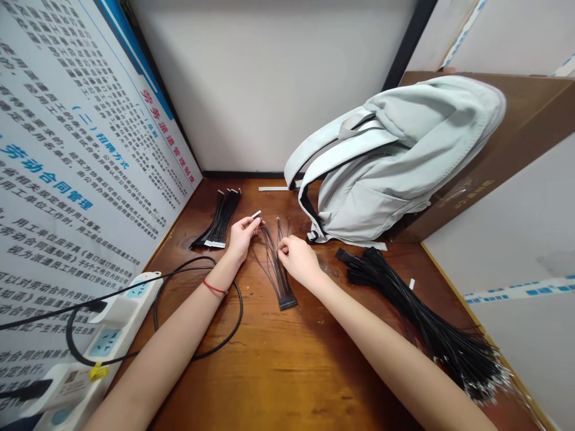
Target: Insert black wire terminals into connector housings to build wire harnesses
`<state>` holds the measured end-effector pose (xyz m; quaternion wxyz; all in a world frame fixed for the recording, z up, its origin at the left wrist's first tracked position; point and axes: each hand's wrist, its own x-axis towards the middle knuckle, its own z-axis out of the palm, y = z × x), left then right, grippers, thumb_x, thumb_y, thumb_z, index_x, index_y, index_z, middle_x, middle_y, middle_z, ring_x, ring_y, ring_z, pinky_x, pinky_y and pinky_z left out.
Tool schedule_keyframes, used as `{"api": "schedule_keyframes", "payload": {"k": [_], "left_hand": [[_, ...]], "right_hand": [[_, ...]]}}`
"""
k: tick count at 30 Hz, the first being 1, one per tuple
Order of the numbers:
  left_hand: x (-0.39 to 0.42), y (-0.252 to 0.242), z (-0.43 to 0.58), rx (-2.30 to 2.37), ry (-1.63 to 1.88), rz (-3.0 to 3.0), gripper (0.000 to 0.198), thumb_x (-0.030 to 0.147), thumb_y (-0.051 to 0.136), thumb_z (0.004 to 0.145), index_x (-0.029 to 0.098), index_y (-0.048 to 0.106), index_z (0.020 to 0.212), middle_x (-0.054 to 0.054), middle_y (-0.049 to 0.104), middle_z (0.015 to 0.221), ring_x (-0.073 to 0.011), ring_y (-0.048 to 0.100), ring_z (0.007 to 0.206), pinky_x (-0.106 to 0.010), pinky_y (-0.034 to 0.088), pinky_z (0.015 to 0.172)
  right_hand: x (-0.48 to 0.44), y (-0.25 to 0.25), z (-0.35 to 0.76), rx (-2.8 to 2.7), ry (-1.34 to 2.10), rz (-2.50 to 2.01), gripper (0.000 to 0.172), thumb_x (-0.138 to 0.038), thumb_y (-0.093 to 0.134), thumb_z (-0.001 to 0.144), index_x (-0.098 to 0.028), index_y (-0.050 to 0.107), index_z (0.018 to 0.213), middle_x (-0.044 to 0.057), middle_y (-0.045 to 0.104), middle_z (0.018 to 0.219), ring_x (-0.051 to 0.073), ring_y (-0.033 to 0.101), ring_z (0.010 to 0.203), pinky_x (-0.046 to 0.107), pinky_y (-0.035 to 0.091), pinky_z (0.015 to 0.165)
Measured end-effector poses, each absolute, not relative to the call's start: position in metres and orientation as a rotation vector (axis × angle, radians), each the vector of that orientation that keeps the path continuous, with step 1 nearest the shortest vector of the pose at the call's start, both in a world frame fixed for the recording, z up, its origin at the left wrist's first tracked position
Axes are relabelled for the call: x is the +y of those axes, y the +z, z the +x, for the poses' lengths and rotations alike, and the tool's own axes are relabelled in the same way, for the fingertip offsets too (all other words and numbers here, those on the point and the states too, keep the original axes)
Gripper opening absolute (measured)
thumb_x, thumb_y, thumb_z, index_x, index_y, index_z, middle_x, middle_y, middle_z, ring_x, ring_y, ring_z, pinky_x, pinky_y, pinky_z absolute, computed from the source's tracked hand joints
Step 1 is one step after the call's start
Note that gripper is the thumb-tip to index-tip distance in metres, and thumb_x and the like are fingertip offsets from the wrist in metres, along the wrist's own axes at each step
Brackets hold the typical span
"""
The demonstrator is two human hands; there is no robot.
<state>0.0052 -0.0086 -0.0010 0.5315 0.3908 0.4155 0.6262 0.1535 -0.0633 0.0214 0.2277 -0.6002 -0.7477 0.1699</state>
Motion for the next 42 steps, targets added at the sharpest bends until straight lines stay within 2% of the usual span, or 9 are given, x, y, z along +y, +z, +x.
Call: {"api": "schedule_keyframes", "payload": {"k": [10,14,18,24,28,33,36,42], "left_hand": [[-0.005,-0.004,0.004,0.988,1.462,0.926,0.020,0.031,0.072,0.061,0.014,0.064,0.065,-0.003,0.065,0.067,-0.0107,0.057,0.062,-0.024,0.044,0.064],[-0.005,-0.005,0.005,0.975,1.480,0.910,0.023,0.034,0.073,0.059,0.014,0.063,0.066,-0.003,0.065,0.067,-0.0109,0.057,0.062,-0.024,0.045,0.064],[-0.004,-0.005,0.005,0.989,1.474,0.907,0.025,0.034,0.074,0.057,0.014,0.064,0.067,-0.003,0.066,0.068,-0.0113,0.058,0.064,-0.024,0.045,0.064],[-0.003,-0.004,0.004,0.993,1.460,0.893,0.025,0.035,0.074,0.056,0.014,0.064,0.065,-0.004,0.066,0.068,-0.0117,0.059,0.064,-0.024,0.045,0.064],[-0.003,-0.003,0.004,1.007,1.456,0.902,0.025,0.034,0.074,0.057,0.013,0.064,0.066,-0.004,0.066,0.068,-0.0116,0.058,0.064,-0.024,0.044,0.063],[-0.006,0.000,0.005,1.028,1.450,0.932,0.023,0.034,0.073,0.059,0.014,0.065,0.067,-0.004,0.066,0.068,-0.0109,0.057,0.062,-0.024,0.043,0.062],[-0.007,0.001,0.005,1.042,1.448,0.950,0.022,0.034,0.072,0.060,0.013,0.065,0.066,-0.004,0.066,0.067,-0.0104,0.056,0.061,-0.023,0.043,0.061],[-0.008,0.002,0.006,1.055,1.438,0.958,0.024,0.035,0.073,0.059,0.013,0.066,0.067,-0.004,0.066,0.069,-0.0116,0.058,0.064,-0.024,0.045,0.064]], "right_hand": [[-0.021,0.030,0.135,-1.958,0.432,-1.832,0.014,-0.022,0.055,0.079,-0.018,0.067,0.074,0.009,0.067,0.083,0.022,0.063,0.076,0.030,0.043,0.066],[-0.009,0.034,0.124,-1.917,0.374,-2.015,0.017,-0.028,0.055,0.081,-0.018,0.068,0.082,0.011,0.068,0.091,0.024,0.064,0.085,0.031,0.045,0.070],[0.003,0.037,0.116,-1.864,0.397,-2.161,0.019,-0.026,0.052,0.081,-0.016,0.068,0.085,0.015,0.068,0.093,0.027,0.064,0.092,0.032,0.046,0.071],[0.005,0.036,0.119,-1.709,0.523,-2.116,0.016,-0.021,0.051,0.079,-0.017,0.067,0.076,0.013,0.069,0.086,0.025,0.065,0.084,0.031,0.046,0.068],[0.001,0.026,0.125,-1.612,0.478,-1.960,0.016,-0.020,0.046,0.081,-0.016,0.062,0.078,0.011,0.068,0.076,0.021,0.065,0.071,0.030,0.046,0.068],[0.000,0.008,0.132,-1.522,0.482,-1.708,0.008,-0.019,0.049,0.076,-0.017,0.058,0.077,0.007,0.067,0.073,0.019,0.063,0.068,0.031,0.046,0.069],[-0.001,0.001,0.134,-1.442,0.531,-1.579,0.010,-0.019,0.051,0.073,-0.018,0.057,0.081,0.004,0.066,0.071,0.017,0.061,0.062,0.030,0.047,0.066],[-0.004,0.000,0.133,-1.335,0.632,-1.353,0.012,-0.022,0.057,0.069,-0.019,0.057,0.081,0.003,0.065,0.073,0.016,0.061,0.066,0.030,0.049,0.066]]}}
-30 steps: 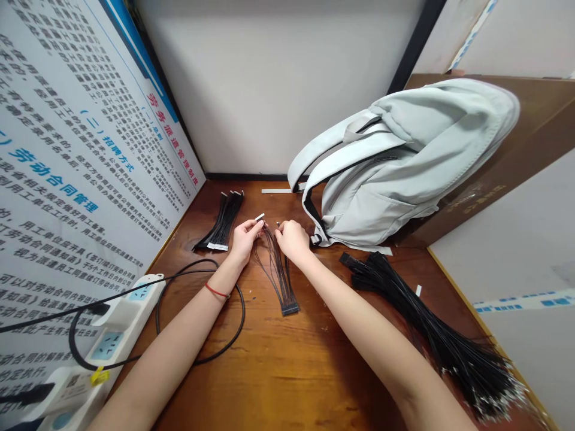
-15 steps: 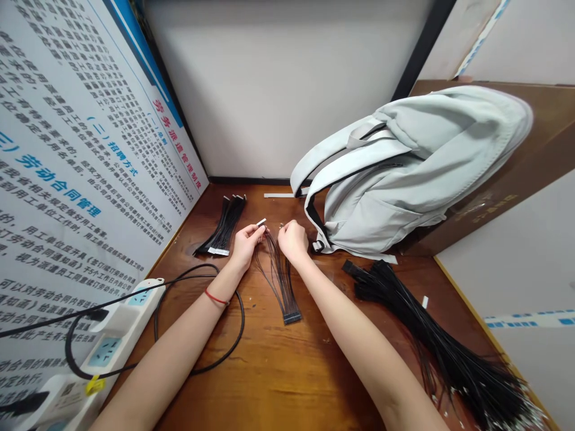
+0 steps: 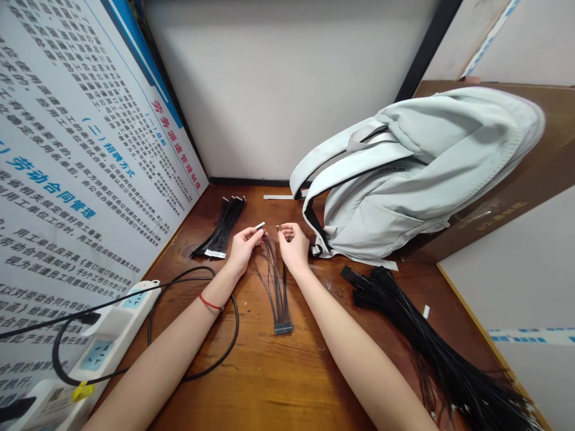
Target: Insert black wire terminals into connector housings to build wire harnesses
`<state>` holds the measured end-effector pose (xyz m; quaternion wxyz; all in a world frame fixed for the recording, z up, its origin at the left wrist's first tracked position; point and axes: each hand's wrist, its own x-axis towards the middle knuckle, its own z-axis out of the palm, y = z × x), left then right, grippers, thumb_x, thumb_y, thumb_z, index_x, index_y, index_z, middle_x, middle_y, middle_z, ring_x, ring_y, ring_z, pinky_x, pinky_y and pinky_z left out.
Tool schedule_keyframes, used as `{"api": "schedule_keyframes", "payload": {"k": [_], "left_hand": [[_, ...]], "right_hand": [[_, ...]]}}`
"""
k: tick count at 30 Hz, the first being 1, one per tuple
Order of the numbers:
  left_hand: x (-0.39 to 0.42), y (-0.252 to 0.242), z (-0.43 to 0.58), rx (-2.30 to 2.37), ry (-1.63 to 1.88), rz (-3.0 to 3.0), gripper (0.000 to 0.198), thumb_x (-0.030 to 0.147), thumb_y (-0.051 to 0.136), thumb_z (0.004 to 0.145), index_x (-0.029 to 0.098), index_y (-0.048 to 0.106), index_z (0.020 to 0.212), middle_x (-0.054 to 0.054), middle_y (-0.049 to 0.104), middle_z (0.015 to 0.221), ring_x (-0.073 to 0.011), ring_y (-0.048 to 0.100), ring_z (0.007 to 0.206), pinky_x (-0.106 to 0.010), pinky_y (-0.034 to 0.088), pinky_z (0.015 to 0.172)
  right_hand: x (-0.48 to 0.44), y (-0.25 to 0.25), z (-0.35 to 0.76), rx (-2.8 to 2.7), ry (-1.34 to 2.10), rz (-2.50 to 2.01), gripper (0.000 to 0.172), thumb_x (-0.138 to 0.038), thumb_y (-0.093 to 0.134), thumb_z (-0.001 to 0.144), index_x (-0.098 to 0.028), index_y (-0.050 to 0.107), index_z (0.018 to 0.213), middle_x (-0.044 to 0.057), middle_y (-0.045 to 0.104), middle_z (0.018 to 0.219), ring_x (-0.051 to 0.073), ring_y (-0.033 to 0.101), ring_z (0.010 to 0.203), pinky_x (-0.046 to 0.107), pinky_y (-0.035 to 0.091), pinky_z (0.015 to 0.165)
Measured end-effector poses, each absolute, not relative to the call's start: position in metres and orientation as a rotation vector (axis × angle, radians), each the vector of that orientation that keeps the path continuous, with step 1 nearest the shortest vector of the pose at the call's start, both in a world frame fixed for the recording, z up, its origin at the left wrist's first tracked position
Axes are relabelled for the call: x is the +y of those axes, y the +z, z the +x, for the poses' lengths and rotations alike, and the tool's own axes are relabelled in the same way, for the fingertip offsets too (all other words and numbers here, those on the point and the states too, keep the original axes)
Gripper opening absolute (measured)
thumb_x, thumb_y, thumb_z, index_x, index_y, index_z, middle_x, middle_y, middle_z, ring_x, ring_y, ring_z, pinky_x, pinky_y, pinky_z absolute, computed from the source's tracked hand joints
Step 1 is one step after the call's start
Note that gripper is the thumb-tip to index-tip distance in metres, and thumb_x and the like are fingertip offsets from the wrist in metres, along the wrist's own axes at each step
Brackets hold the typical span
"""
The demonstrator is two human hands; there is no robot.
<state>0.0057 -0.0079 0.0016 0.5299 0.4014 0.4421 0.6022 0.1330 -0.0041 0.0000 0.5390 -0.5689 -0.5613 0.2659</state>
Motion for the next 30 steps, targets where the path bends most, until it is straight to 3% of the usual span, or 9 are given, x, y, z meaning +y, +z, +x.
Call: {"api": "schedule_keyframes", "payload": {"k": [6,16,30], "left_hand": [[-0.0092,0.0037,0.0057,0.999,1.438,0.893,0.030,0.037,0.075,0.057,0.014,0.065,0.072,-0.005,0.069,0.076,-0.0141,0.062,0.073,-0.026,0.047,0.070],[-0.0096,0.0031,0.0057,1.019,1.440,0.915,0.030,0.037,0.076,0.057,0.014,0.066,0.072,-0.003,0.068,0.075,-0.0109,0.059,0.068,-0.024,0.046,0.069],[-0.0075,0.0007,0.0068,1.062,1.457,0.940,0.025,0.034,0.075,0.057,0.014,0.064,0.068,-0.001,0.065,0.070,-0.0107,0.057,0.067,-0.023,0.045,0.068]], "right_hand": [[-0.0047,0.0029,0.1287,-1.348,0.812,-1.147,0.019,-0.029,0.063,0.068,-0.019,0.057,0.083,0.003,0.065,0.073,0.016,0.062,0.069,0.029,0.050,0.063],[-0.0036,-0.0001,0.1283,-1.351,0.908,-1.114,0.020,-0.029,0.067,0.065,-0.019,0.057,0.080,0.004,0.066,0.074,0.016,0.062,0.067,0.028,0.049,0.061],[-0.0030,0.0018,0.1308,-1.364,0.907,-1.154,0.020,-0.029,0.061,0.070,-0.017,0.063,0.085,0.006,0.068,0.080,0.017,0.064,0.074,0.030,0.051,0.070]]}}
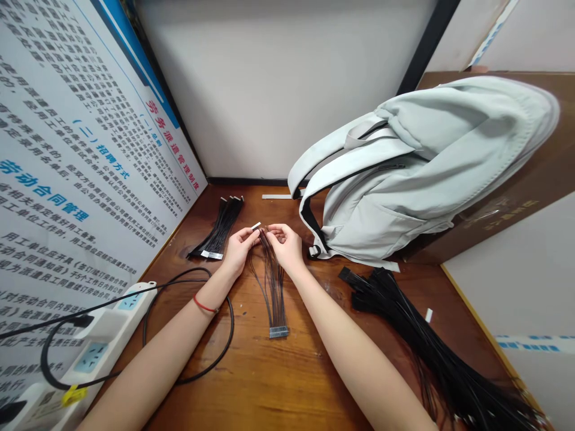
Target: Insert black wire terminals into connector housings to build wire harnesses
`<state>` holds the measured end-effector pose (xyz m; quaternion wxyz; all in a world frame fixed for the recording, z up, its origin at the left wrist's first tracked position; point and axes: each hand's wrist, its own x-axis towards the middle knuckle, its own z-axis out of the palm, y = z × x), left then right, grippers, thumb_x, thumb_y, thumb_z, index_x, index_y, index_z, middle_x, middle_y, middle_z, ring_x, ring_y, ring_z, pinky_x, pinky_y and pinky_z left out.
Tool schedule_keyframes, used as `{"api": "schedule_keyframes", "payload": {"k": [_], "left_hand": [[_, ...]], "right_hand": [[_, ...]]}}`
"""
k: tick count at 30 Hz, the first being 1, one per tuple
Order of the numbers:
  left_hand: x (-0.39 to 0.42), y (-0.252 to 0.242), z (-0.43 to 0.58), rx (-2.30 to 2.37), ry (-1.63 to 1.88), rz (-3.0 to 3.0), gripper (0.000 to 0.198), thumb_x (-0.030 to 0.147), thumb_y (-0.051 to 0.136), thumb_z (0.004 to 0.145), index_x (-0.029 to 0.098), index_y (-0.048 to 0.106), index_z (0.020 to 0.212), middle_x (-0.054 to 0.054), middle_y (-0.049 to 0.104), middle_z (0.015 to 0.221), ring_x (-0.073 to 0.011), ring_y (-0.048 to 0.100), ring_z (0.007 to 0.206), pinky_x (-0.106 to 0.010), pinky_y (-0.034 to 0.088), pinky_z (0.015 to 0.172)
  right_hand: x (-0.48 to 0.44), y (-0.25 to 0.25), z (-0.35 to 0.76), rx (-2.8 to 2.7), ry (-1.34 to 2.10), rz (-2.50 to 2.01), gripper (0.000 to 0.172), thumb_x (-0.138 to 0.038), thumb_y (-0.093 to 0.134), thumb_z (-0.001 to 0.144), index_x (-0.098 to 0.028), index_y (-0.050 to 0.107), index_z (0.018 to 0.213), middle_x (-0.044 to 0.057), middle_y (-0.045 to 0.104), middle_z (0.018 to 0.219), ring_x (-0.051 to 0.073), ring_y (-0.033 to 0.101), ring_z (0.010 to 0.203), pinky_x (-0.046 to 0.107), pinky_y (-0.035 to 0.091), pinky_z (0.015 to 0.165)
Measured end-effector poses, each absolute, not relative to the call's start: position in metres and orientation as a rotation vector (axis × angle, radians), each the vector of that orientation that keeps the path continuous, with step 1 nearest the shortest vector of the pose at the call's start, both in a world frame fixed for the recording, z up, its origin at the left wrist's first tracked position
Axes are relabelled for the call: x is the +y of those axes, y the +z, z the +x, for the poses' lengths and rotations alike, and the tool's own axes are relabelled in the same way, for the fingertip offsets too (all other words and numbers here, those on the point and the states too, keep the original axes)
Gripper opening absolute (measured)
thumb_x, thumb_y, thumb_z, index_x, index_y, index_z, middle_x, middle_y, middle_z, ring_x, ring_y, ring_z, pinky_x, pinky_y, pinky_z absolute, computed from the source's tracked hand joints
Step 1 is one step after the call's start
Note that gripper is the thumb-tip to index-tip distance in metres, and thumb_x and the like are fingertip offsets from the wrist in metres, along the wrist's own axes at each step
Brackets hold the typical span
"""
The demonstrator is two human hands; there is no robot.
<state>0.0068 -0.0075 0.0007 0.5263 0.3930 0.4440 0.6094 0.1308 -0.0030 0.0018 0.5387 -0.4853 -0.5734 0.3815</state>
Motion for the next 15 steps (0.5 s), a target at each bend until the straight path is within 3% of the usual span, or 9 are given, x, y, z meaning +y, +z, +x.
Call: {"api": "schedule_keyframes", "payload": {"k": [9,15], "left_hand": [[-0.0084,0.0016,0.0066,1.128,1.476,0.955,0.025,0.034,0.076,0.055,0.014,0.064,0.064,0.002,0.060,0.060,-0.0082,0.052,0.055,-0.023,0.042,0.059],[-0.0106,0.0026,0.0052,1.063,1.457,0.879,0.048,0.032,0.078,0.053,0.015,0.065,0.096,-0.001,0.067,0.066,-0.0092,0.056,0.055,-0.024,0.045,0.060]], "right_hand": [[-0.0007,-0.0022,0.1298,-1.285,0.883,-1.095,0.022,-0.037,0.060,0.072,-0.017,0.065,0.080,0.007,0.070,0.083,0.019,0.064,0.078,0.032,0.051,0.075],[-0.0002,0.0000,0.1264,-1.276,0.980,-1.073,0.024,-0.041,0.061,0.072,-0.018,0.063,0.076,0.005,0.068,0.074,0.018,0.064,0.072,0.032,0.051,0.072]]}}
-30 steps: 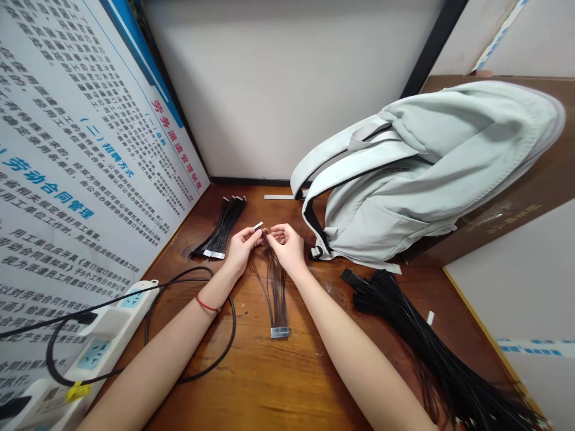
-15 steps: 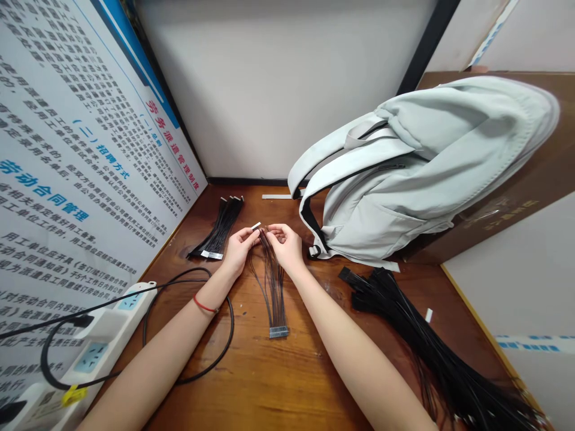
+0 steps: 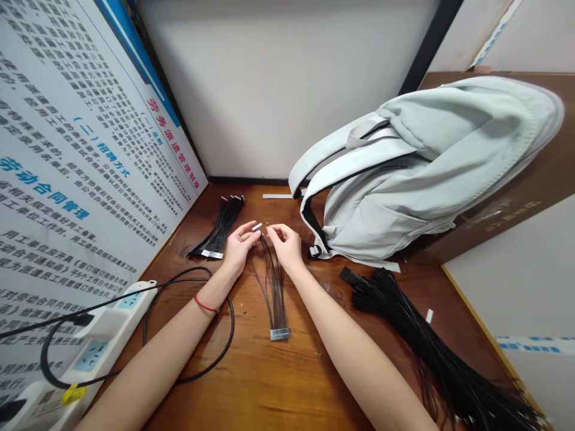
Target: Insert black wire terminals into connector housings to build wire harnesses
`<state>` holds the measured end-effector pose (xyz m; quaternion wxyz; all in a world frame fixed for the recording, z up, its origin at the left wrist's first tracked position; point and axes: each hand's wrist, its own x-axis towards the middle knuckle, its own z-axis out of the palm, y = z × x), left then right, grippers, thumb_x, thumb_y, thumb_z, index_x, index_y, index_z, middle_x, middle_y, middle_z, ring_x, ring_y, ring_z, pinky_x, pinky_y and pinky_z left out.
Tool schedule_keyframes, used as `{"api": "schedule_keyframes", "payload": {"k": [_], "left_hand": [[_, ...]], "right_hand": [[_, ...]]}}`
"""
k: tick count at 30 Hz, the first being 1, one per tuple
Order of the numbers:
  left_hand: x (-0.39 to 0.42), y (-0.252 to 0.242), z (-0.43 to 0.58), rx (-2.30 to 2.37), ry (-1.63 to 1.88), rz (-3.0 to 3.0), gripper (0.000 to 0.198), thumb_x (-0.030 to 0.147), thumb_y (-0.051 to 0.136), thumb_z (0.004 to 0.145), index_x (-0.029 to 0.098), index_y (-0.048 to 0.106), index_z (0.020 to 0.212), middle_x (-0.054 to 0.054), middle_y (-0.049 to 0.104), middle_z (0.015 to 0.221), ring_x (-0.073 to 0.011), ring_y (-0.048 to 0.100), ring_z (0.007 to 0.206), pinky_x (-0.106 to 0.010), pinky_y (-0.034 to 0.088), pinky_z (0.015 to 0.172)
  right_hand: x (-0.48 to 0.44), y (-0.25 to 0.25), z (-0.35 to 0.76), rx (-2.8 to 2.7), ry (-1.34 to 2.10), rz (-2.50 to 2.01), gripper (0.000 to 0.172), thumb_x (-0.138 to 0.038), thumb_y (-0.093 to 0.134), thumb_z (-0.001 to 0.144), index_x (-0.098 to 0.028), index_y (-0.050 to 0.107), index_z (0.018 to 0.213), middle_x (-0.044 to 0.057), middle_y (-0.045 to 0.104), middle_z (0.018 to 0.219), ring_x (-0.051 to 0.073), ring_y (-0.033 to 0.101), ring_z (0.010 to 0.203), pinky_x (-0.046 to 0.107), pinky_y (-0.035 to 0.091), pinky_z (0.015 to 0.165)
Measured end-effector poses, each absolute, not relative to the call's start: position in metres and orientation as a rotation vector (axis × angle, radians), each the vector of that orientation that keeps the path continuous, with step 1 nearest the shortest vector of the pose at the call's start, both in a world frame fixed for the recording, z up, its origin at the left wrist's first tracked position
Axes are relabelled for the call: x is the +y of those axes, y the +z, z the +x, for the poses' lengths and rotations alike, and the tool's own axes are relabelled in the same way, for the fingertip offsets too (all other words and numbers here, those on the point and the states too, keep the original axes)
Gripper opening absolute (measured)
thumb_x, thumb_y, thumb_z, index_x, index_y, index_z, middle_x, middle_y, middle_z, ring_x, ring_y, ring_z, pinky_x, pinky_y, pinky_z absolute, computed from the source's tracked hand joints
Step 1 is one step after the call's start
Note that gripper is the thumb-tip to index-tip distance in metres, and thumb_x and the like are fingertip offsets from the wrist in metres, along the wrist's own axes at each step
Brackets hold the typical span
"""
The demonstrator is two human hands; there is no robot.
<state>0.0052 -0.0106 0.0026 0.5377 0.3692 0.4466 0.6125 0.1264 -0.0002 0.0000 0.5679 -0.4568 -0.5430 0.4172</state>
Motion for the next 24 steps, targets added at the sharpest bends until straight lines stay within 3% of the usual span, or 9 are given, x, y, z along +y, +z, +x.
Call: {"api": "schedule_keyframes", "payload": {"k": [9,24], "left_hand": [[-0.0089,-0.0005,0.0054,1.071,1.529,0.950,0.032,0.028,0.075,0.056,0.016,0.071,0.085,-0.009,0.071,0.092,-0.0182,0.064,0.086,-0.031,0.048,0.080],[-0.0087,-0.0008,0.0047,1.058,1.517,0.910,0.030,0.026,0.077,0.052,0.015,0.072,0.080,-0.009,0.073,0.088,-0.0204,0.065,0.086,-0.036,0.047,0.086]], "right_hand": [[0.0007,-0.0006,0.1269,-1.330,0.973,-1.095,0.026,-0.043,0.061,0.071,-0.017,0.063,0.073,0.004,0.067,0.071,0.017,0.062,0.069,0.030,0.050,0.069],[-0.0038,0.0025,0.1245,-1.406,0.910,-1.171,0.020,-0.036,0.061,0.070,-0.017,0.062,0.069,0.003,0.065,0.067,0.015,0.058,0.060,0.027,0.046,0.059]]}}
